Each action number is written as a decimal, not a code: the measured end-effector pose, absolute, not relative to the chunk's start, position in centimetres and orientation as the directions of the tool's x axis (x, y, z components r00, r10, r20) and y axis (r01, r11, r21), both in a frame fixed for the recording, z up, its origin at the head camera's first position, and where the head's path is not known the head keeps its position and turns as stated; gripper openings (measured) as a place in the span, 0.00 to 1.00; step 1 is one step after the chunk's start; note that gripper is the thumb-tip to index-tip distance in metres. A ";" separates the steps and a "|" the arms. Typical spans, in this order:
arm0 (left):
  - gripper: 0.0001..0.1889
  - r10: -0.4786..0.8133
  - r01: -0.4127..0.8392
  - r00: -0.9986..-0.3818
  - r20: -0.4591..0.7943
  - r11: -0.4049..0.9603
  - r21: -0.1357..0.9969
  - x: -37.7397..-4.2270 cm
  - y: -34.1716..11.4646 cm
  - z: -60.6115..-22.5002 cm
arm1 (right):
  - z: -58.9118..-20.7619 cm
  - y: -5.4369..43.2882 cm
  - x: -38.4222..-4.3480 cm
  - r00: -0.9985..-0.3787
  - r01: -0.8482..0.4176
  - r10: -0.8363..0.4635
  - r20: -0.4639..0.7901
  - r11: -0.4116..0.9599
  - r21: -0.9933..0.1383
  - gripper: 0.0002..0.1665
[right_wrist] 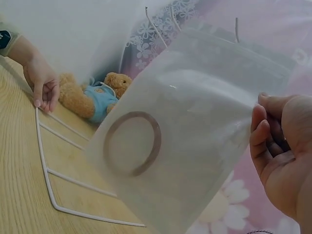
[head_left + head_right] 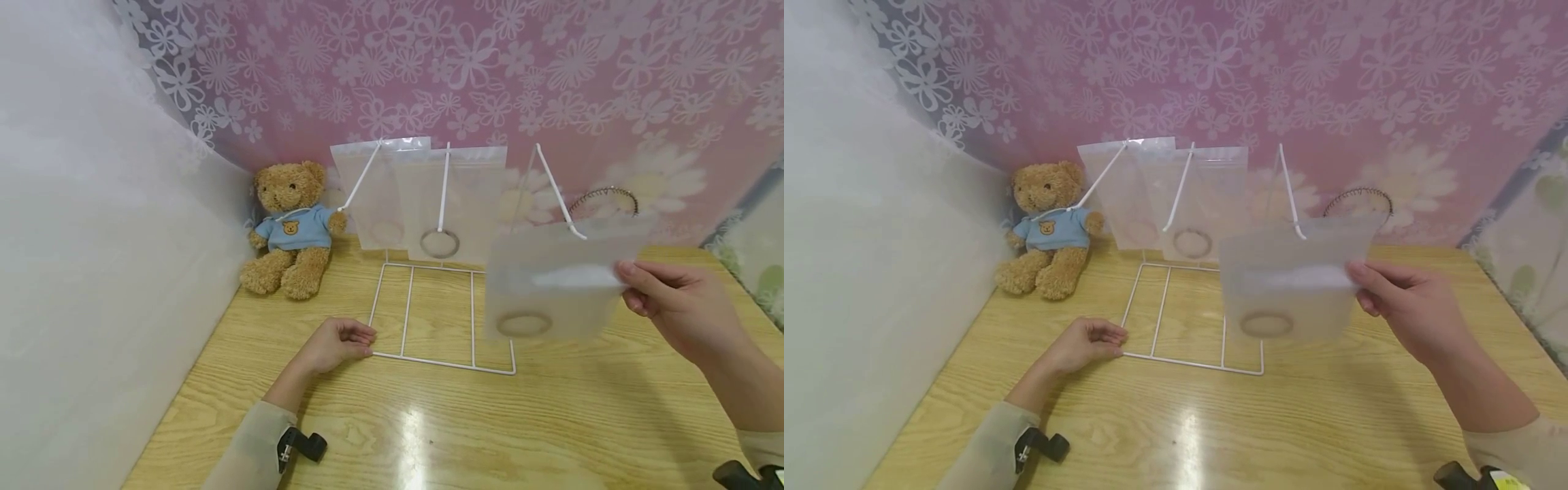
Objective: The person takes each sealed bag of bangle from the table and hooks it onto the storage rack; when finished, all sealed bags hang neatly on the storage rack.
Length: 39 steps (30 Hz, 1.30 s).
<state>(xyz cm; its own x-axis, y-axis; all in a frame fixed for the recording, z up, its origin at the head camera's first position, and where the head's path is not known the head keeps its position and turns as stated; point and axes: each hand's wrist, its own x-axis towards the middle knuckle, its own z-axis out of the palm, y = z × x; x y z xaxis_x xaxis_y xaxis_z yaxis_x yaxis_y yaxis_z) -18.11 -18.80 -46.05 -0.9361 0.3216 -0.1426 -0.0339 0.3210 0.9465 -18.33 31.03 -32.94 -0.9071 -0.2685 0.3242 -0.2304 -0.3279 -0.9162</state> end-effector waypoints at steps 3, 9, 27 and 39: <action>0.17 0.320 -0.025 -0.938 -0.135 0.326 0.945 -18.1 -18.8 -46.1 | -32.8 30.5 -18.9 -0.920 -0.201 -0.241 0.308 -0.384 -0.901 0.20; 0.17 0.309 -0.024 -0.941 -0.137 0.343 0.939 -18.0 -18.9 -46.1 | -32.7 29.6 -20.3 -0.939 -0.157 -0.208 0.273 -0.447 -0.881 0.18; 0.17 0.306 -0.017 -0.943 -0.130 0.344 0.939 -18.0 -18.7 -46.1 | -31.7 28.5 -25.3 -0.983 -0.111 -0.084 0.163 -0.438 -0.892 0.12; 0.16 0.302 -0.014 -0.945 -0.127 0.349 0.937 -18.2 -18.8 -46.3 | -31.4 28.2 -27.7 -0.994 -0.074 -0.037 0.099 -0.422 -0.904 0.09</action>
<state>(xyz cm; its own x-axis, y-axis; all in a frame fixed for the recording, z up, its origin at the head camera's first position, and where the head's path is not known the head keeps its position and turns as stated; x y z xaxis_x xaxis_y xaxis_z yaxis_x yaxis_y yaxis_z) -18.20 -18.83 -46.26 -0.9447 0.3024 -0.1267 -0.0139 0.3490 0.9370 -27.71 28.24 -31.40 -0.9944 -0.0367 0.0987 -0.0742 -0.4218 -0.9037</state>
